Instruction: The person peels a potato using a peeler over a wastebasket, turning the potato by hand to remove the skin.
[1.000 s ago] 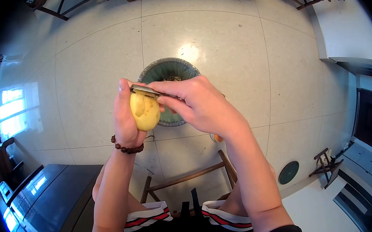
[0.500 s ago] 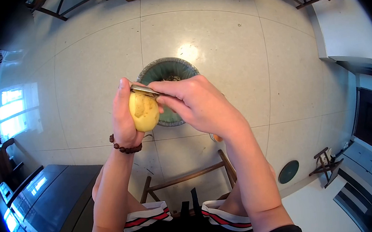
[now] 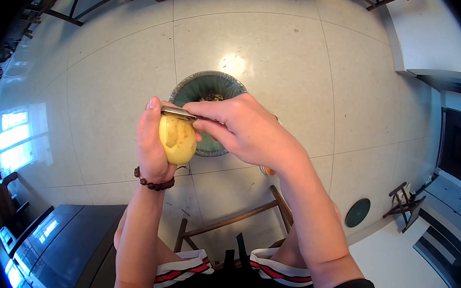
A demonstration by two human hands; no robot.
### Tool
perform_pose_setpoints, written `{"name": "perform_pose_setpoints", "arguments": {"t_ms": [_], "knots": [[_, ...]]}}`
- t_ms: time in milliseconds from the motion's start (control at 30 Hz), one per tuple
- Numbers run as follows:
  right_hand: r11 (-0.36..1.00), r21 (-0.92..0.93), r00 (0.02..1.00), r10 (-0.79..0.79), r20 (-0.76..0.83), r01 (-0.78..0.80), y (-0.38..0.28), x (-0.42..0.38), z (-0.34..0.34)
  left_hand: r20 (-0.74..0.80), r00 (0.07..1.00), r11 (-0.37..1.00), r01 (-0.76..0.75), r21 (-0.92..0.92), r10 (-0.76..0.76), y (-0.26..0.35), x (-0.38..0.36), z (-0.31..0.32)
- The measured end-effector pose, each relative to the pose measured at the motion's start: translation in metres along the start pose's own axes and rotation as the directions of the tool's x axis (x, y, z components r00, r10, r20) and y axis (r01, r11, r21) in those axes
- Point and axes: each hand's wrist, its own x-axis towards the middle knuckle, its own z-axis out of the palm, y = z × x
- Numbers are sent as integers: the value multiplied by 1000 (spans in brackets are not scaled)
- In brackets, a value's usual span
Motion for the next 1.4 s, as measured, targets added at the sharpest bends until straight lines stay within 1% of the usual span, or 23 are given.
{"name": "perform_pose_setpoints", "arguments": {"t_ms": [233, 400, 467, 500, 567, 600, 633, 667, 700, 767, 800, 867, 900, 933, 967, 1000, 1067, 1100, 1133, 1167, 1267, 1333, 1400], "knots": [[1000, -18, 1000, -10, 0, 10, -1, 0, 0, -4, 1000, 1000, -11, 13, 11, 3, -1, 2], [1000, -22, 1000, 17, 7, -17, -1, 1, 0, -3, 1000, 1000, -8, 13, 8, 3, -1, 3], [1000, -12, 1000, -16, -6, 16, 4, 1, 0, -6, 1000, 994, 21, -109, -21, 0, -2, 2], [999, -3, 999, -49, -18, 49, 6, 2, 0, -5, 1000, 994, 21, -108, -22, 1, -1, 4], [1000, 19, 1000, -19, -14, 19, 3, 1, 0, -132, 984, 985, 103, -142, -122, 4, -1, 11], [999, 42, 1000, 11, -8, -11, 2, 0, 0, -132, 984, 984, 103, -142, -122, 4, -2, 11], [999, 43, 1000, 12, -7, -11, 4, 1, 0, -151, 973, 982, 158, -105, -172, 5, -2, 11], [1000, -23, 1000, -3, 13, 4, 8, 1, -1, -173, 960, 975, 213, -68, -222, 5, -3, 10], [996, -89, 999, -17, 33, 20, 11, 2, 0, -173, 959, 975, 213, -68, -222, 5, -3, 10], [997, -81, 999, -7, 34, 9, 13, 2, 1, -236, 946, 975, 223, -17, -221, 3, -3, 10], [997, -72, 999, 3, 36, -1, 13, 2, 1, -236, 946, 975, 223, -17, -221, 1, -2, 7], [996, -84, 1000, 11, 21, -10, 14, 2, -1, -58, 989, 990, 137, 42, -135, -4, 0, -1], [995, -96, 1000, 19, 6, -19, 14, 2, -1, -58, 989, 990, 137, 43, -134, -5, -1, -2], [995, -96, 1000, 19, 6, -18, 13, 2, -2, -57, 989, 991, 135, -18, -136, -6, -2, -1], [995, -80, 998, 61, -16, -62, 10, 2, -3, -56, 989, 988, 132, -79, -137, -7, -2, 0], [992, -64, 994, 102, -37, -104, 9, 2, -4, -56, 989, 988, 131, -79, -136, -5, -3, 2], [992, -45, 992, 115, -54, -117, 11, 2, -4, 13, 996, 996, 84, 36, -84, 0, -4, 7], [991, -26, 989, 130, -71, -132, 12, 2, -5, 14, 996, 996, 84, 37, -84, -1, -3, 6], [991, -27, 989, 130, -72, -132, 11, 2, -6, 58, 995, 996, 79, 40, -81, -2, -3, 4], [991, -54, 990, 120, -80, -124, 9, 2, -7, 102, 992, 996, 73, 43, -77, -2, -3, 4], [990, -115, 991, 75, -109, -87, 9, 2, -6, 87, 995, 998, 57, -10, -56, -3, -3, 7], [987, -149, 991, 40, -130, -59, 11, 2, -5, 92, 994, 998, 63, 6, -63, -4, -3, 6], [965, -260, 985, -25, -172, -21, 15, 1, -3, 96, 993, 997, 70, 21, -72, -6, -3, 4]]}}
